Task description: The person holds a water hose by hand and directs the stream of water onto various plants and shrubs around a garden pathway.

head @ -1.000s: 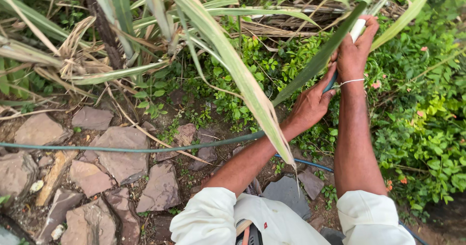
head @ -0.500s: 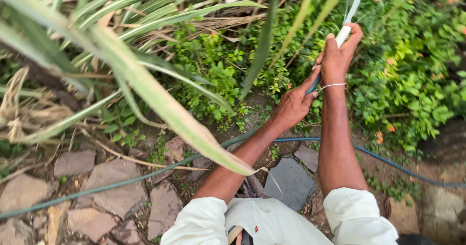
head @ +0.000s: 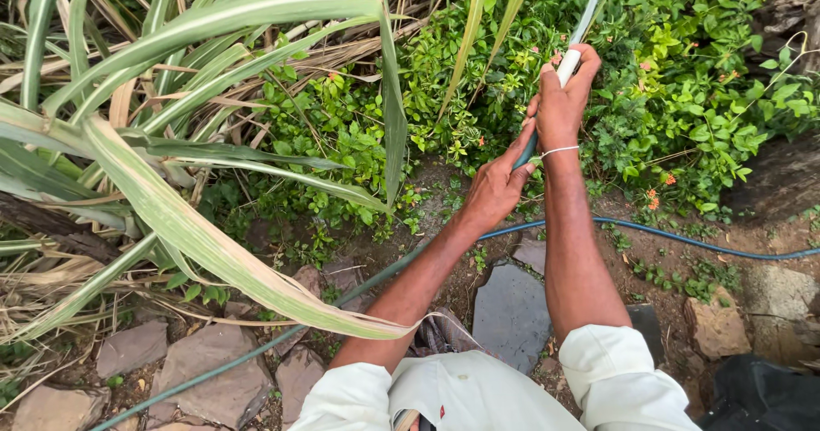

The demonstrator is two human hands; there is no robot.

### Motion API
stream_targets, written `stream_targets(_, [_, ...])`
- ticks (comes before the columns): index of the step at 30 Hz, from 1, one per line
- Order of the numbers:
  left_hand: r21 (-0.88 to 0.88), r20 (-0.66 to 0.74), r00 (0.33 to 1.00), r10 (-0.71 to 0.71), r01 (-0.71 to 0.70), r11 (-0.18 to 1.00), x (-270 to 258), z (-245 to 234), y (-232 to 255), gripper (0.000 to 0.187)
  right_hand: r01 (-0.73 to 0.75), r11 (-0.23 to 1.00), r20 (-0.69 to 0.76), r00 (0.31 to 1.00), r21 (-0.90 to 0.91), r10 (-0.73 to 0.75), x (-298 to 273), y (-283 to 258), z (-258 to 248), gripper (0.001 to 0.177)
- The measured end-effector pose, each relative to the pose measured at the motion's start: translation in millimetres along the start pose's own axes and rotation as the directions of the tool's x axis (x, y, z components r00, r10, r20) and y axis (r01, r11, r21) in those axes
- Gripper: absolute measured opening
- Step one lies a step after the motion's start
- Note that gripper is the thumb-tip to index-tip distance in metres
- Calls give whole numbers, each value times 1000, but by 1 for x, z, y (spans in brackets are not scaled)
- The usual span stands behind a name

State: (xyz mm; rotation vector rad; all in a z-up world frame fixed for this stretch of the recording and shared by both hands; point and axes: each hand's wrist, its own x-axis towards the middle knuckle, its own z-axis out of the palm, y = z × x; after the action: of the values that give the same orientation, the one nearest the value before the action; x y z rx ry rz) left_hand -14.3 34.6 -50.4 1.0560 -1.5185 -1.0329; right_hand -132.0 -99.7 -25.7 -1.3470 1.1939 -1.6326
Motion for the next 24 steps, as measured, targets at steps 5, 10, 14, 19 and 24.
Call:
stream_targets(5, [0,-35,998,55,-55,998,-1,-5,-1,72,5,1000,19,1000,12,-5,0,1,8,46])
stream_targets(10, [17,-56,996,64,-63,998,0,-7,-4,72,-26,1000,38,999,-4,26,-5,-11,18,43])
stream_targets(14, [0,-79,993,83,-83,997,0,-10,-2,72,-40,999,50,998,-12,41,-6,-18,24,42])
stream_targets(19, [9,-69,997,-33,34,999,-2,-15,4,73,23,1000,95,995,16,-25,-2,-16,30,45])
stream_targets(24, [-2,-137,989,57,-58,998,-4,-19,1,73,-24,1000,119,993,-6,25,-5,-23,41,44])
